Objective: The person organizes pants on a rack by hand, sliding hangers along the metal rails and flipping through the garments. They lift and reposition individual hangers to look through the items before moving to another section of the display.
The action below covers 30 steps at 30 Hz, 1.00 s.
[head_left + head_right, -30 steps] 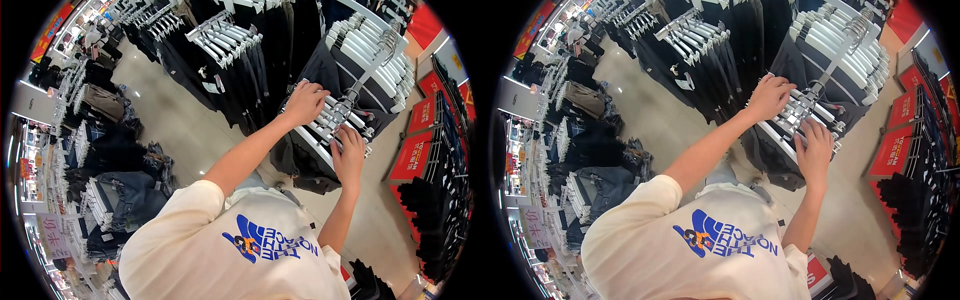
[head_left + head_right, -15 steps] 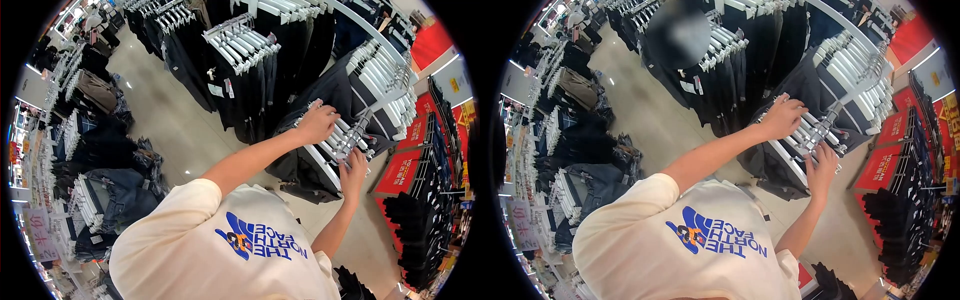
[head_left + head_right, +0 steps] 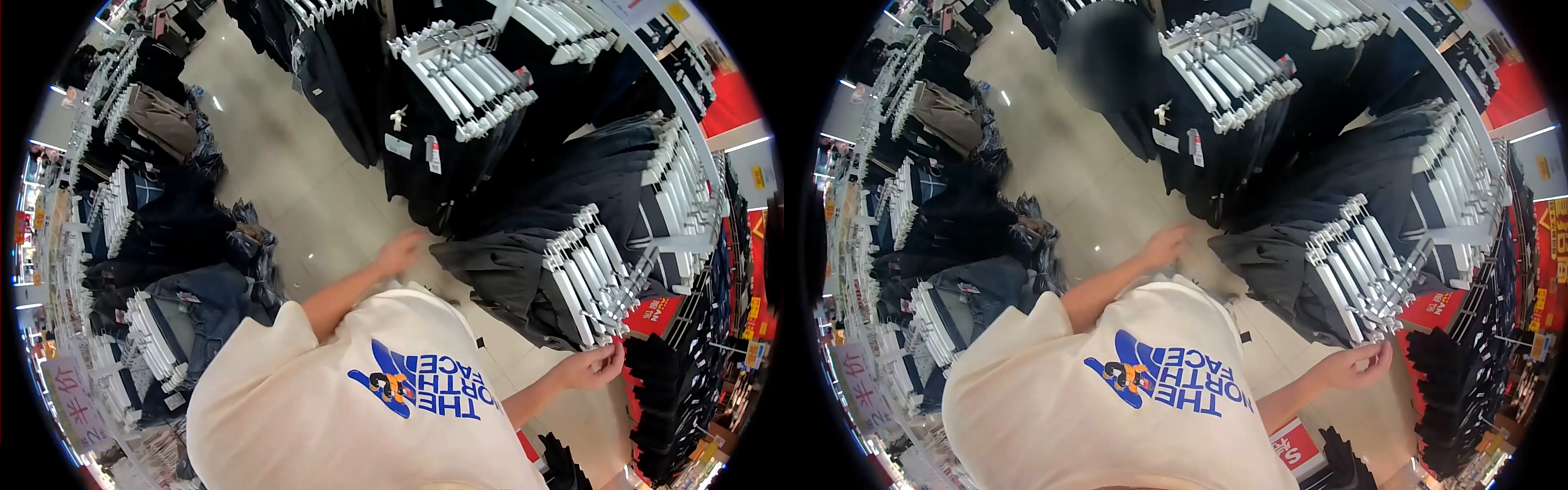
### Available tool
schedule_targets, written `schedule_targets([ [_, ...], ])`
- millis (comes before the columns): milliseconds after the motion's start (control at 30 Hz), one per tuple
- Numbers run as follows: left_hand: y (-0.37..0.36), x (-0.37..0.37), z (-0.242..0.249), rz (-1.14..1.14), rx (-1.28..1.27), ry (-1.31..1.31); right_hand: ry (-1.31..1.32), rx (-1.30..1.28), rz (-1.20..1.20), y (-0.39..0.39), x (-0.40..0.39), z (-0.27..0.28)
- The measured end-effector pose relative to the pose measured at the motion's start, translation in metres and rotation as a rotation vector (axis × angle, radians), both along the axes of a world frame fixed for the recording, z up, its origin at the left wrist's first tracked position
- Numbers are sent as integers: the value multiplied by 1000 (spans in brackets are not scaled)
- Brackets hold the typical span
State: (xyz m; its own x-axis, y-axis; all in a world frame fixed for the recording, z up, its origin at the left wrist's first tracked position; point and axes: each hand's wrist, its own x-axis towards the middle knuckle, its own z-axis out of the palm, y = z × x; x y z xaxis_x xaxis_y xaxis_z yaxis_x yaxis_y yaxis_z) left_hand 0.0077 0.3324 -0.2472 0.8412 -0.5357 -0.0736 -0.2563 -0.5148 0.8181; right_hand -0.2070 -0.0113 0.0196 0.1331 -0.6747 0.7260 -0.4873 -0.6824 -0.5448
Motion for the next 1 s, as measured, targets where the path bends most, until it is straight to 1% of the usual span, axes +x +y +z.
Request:
schedule_targets([
  [33,64,-3,-75,6,270,194,5,-113,-1,12,9,2],
  [67,123,-13,-150,179,557,385,18,-197,57,23,29,6],
  [100,200,-40,-222,81,674,176,55,-202,84,32,44,3],
  [133,229,-47,-171,6,799,-49,62,-230,167,40,63,3],
  [167,282,-66,-178,28,935,94,70,-260,255,49,84,4],
  [200,319,-77,-138,-101,1072,128,39,-311,288,60,105,5],
  [233,339,-82,-129,432,898,429,6,-360,326,73,125,6],
  [267,364,-82,-136,573,855,521,-57,-268,426,85,145,6],
  [300,380,-85,-142,717,811,610,-36,-227,547,97,166,8],
  [333,386,-88,-139,728,808,624,55,-109,611,114,190,14],
  [367,391,-91,-130,687,694,551,110,75,677,133,216,20],
  [400,392,-93,-125,644,582,476,180,114,789,141,240,20],
  [433,388,-95,-131,655,580,489,214,100,908,145,263,15],
  [500,364,-95,-147,784,632,460,279,14,992,157,300,3],
  [567,325,-91,-140,599,582,406,287,-93,1018,166,330,0],
  [633,284,-83,-158,477,506,477,311,-60,1020,169,353,-7],
  [667,247,-74,-143,682,383,623,363,-75,960,170,363,-9],
  [700,224,-65,-151,696,312,680,413,-88,899,170,373,-11],
  [733,205,-56,-155,608,269,670,462,-209,858,165,382,-17],
  [767,192,-47,-156,521,226,659,488,-264,824,165,391,-19],
  [800,191,-36,-140,529,233,671,501,-218,808,165,397,-20],
  [833,194,-19,-109,427,246,655,513,-172,790,166,402,-20],
  [867,198,-4,-88,322,257,637,501,-128,769,169,408,-20],
  [900,206,4,-91,323,263,644,507,-120,771,172,413,-19],
  [967,229,13,-113,561,333,549,575,-93,697,176,419,-19],
  [1000,242,15,-124,559,342,559,549,-126,711,176,421,-23],
])
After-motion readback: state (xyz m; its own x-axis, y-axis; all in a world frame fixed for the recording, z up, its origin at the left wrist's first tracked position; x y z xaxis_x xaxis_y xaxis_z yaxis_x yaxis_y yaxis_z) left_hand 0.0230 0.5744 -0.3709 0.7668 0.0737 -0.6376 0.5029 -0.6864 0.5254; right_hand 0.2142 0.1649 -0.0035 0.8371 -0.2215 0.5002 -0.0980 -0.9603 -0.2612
